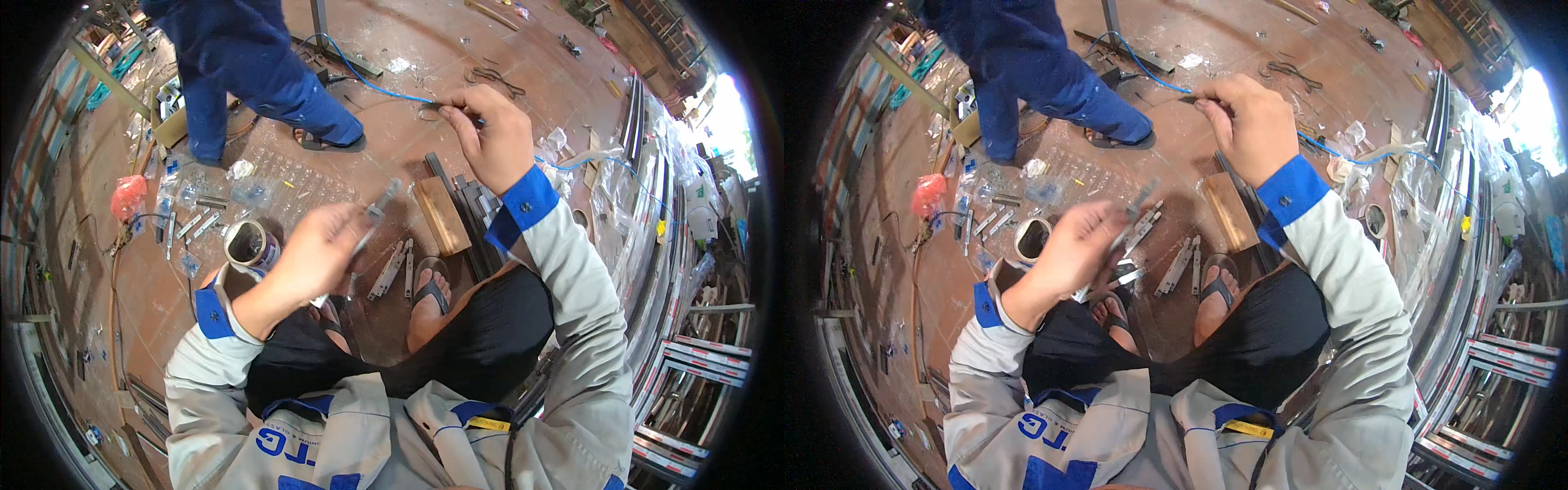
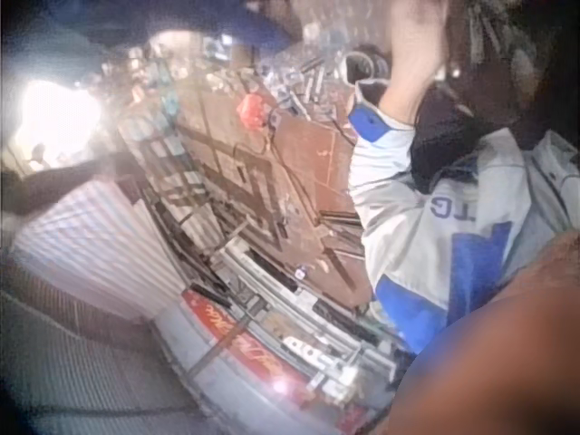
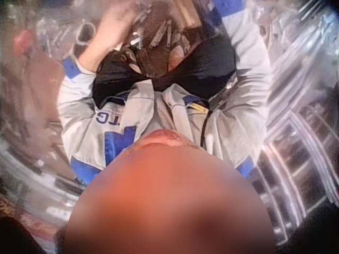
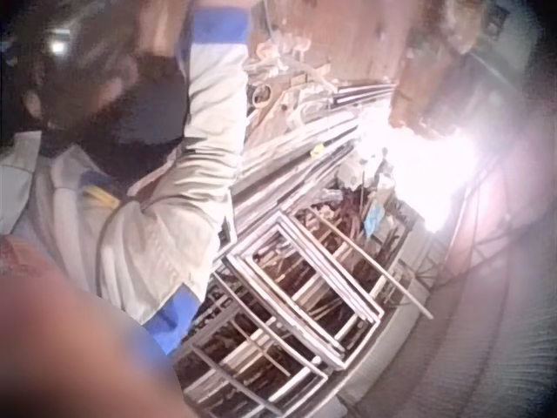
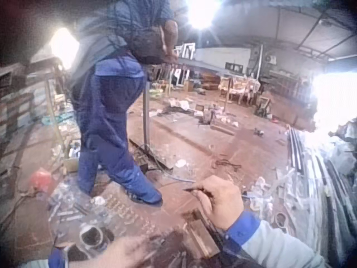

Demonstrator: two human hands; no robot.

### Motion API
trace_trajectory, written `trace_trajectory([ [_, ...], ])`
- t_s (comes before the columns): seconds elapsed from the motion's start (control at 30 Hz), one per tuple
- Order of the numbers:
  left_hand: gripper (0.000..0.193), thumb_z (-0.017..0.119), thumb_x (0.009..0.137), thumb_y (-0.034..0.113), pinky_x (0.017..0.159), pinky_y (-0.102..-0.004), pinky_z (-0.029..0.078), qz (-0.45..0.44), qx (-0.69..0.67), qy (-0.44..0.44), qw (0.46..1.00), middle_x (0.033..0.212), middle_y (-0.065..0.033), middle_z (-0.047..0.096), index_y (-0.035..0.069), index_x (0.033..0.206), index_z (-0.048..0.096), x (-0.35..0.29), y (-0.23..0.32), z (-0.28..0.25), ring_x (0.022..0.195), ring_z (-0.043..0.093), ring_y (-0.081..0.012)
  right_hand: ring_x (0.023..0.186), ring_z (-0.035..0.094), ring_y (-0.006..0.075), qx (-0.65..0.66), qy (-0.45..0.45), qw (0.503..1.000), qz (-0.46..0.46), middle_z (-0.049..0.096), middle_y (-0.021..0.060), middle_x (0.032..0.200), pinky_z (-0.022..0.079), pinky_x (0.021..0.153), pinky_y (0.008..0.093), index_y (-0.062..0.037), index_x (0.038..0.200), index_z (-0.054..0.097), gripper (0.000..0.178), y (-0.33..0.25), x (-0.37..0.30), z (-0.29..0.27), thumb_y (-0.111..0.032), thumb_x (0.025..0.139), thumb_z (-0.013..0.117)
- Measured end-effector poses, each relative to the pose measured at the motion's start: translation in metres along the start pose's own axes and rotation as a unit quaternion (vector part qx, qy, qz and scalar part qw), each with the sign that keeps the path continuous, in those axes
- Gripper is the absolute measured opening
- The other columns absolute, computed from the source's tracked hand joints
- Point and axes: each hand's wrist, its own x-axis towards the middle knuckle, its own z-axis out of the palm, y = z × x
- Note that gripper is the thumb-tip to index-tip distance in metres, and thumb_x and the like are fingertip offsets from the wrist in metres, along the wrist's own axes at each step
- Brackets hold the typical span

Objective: The person sits on the floor and repeatedly picks up small metal strips, inserts them into a wooden block, and places them aside. The person then stands and picks up a long metal frame.

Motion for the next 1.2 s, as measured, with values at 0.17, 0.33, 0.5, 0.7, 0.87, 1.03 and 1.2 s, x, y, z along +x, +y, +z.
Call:
trace_trajectory([
  [0.17,0.035,0.051,0.117,0.027,0.041,-0.026,0.038,0.036,-0.02,0.008,0.999,0.062,-0.0012,0.058,0.004,0.093,0.061,0.008,0.009,-0.011,0.043,0.051,-0.0098,0.092,0.071,0.0317,0.02,-0.08,0.991,-0.101,0.073,0.009,0.094,0.053,0.085,0.0419,-0.0115,0.104,0.079,0.014,-0.017,0.001,-0.003,-0.009,0.091,0.078],
  [0.33,0.037,0.05,0.118,0.028,0.041,-0.025,0.037,0.024,0.025,0.021,0.999,0.061,-0.0007,0.058,0.004,0.093,0.061,0.008,0.015,-0.008,0.043,0.05,-0.0095,0.096,0.071,0.0285,0.036,-0.097,0.983,-0.152,0.074,0.0051,0.098,0.051,0.091,0.0406,-0.0136,0.105,0.078,0.016,-0.025,-0.004,0.003,-0.01,0.09,0.079],
  [0.5,0.036,0.05,0.118,0.028,0.041,-0.0252,0.037,0.018,0.012,0.035,0.999,0.063,-0.0015,0.059,0.004,0.095,0.062,0.006,0.013,-0.01,0.043,0.051,-0.0097,0.096,0.07,0.0239,0.042,-0.127,0.974,-0.183,0.072,-0.0007,0.099,0.05,0.091,0.0408,-0.0174,0.106,0.076,0.016,-0.021,-0.004,0.011,-0.015,0.091,0.079],
  [0.7,0.033,0.051,0.117,0.027,0.04,-0.0254,0.037,0.001,-0.017,0.002,1.0,0.063,-0.0026,0.059,0.002,0.1,0.066,0.009,0.01,-0.015,0.043,0.05,-0.0095,0.098,0.069,0.0199,0.02,-0.137,0.974,-0.179,0.07,-0.0022,0.098,0.048,0.094,0.0396,-0.0202,0.104,0.075,0.017,-0.023,-0.007,0.017,-0.015,0.089,0.079],
  [0.87,0.033,0.056,0.114,0.026,0.045,-0.0319,0.046,0.171,0.182,-0.157,0.955,0.064,-0.0065,0.061,-0.003,0.104,0.07,0.015,0.0,-0.038,0.051,0.06,-0.013,0.091,0.072,0.028,0.009,-0.075,0.992,-0.099,0.073,0.0035,0.097,0.054,0.083,0.0417,-0.016,0.106,0.077,0.017,-0.008,-0.001,0.022,-0.013,0.09,0.078],
  [1.03,0.026,0.058,0.113,0.022,0.045,-0.0277,0.042,0.048,0.156,-0.073,0.984,0.061,0.0004,0.059,0.003,0.106,0.073,0.013,-0.01,-0.026,0.046,0.056,-0.0095,0.084,0.074,0.0341,0.09,-0.079,0.993,0.018,0.075,0.0132,0.096,0.059,0.075,0.04,-0.0082,0.106,0.078,0.012,-0.01,0.005,0.008,-0.009,0.095,0.074],
  [1.2,0.023,0.061,0.108,0.017,0.054,-0.0339,0.048,0.142,0.291,0.124,0.938,0.066,-0.0054,0.064,-0.001,0.098,0.069,0.021,0.002,-0.036,0.056,0.063,-0.0142,0.073,0.07,0.0239,0.122,-0.149,0.98,-0.045,0.072,0.01,0.092,0.056,0.071,0.0358,-0.0071,0.107,0.077,0.016,-0.026,-0.008,0.006,-0.008,0.091,0.078],
])
